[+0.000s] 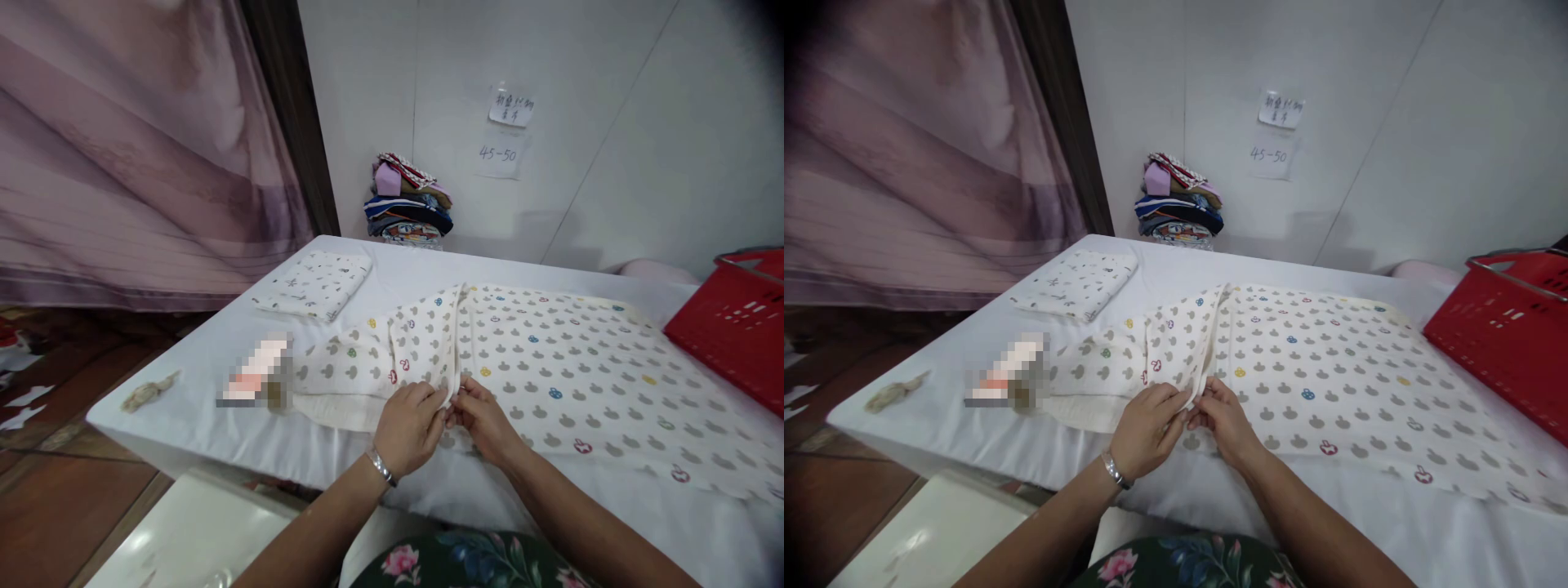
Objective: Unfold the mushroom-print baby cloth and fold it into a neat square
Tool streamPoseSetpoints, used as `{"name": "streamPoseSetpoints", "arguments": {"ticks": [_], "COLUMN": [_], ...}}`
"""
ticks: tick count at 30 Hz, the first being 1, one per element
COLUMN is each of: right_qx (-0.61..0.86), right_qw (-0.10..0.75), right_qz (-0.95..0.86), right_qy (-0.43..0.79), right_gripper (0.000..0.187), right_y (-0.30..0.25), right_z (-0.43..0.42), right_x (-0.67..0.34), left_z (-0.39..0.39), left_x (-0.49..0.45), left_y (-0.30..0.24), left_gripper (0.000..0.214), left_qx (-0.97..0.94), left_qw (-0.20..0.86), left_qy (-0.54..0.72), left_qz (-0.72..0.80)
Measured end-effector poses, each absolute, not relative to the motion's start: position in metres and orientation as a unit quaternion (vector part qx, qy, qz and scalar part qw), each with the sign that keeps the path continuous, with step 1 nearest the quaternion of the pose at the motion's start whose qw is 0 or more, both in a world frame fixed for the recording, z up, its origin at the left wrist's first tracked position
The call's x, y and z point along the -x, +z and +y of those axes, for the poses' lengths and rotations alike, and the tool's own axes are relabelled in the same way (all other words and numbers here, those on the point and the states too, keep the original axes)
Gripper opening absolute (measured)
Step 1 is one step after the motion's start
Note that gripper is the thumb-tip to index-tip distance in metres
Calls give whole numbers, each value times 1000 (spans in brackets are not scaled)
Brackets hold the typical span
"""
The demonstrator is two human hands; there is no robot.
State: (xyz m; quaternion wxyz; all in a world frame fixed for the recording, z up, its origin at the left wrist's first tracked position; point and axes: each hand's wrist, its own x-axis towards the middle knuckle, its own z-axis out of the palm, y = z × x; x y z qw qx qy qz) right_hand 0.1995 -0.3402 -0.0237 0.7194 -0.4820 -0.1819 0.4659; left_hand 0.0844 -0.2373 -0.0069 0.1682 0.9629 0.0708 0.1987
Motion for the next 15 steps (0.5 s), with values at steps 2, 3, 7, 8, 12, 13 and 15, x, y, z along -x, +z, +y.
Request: {"name": "streamPoseSetpoints", "arguments": {"ticks": [2, 3, 7, 8, 12, 13, 15], "right_qx": [483, 488, 511, 513, 535, 547, 574], "right_qw": [717, 714, 702, 699, 673, 664, 643], "right_qz": [-186, -189, -223, -237, -275, -276, -271], "right_qy": [468, 466, 443, 438, 430, 429, 428], "right_gripper": [20, 21, 24, 25, 25, 25, 27], "right_y": [-23, -23, -22, -22, -24, -24, -26], "right_z": [-341, -342, -342, -342, -340, -340, -342], "right_x": [-200, -200, -201, -202, -207, -209, -213], "left_z": [-239, -240, -240, -239, -220, -211, -185], "left_x": [-84, -84, -86, -87, -90, -91, -93], "left_y": [-6, -6, -12, -13, -7, -2, 10], "left_gripper": [27, 27, 28, 28, 23, 21, 18], "left_qx": [-964, -965, -961, -957, -928, -918, -899], "left_qw": [167, 165, 163, 170, 241, 260, 278], "left_qy": [189, 186, 196, 205, 249, 262, 289], "left_qz": [81, 87, 110, 115, 134, 144, 174]}}
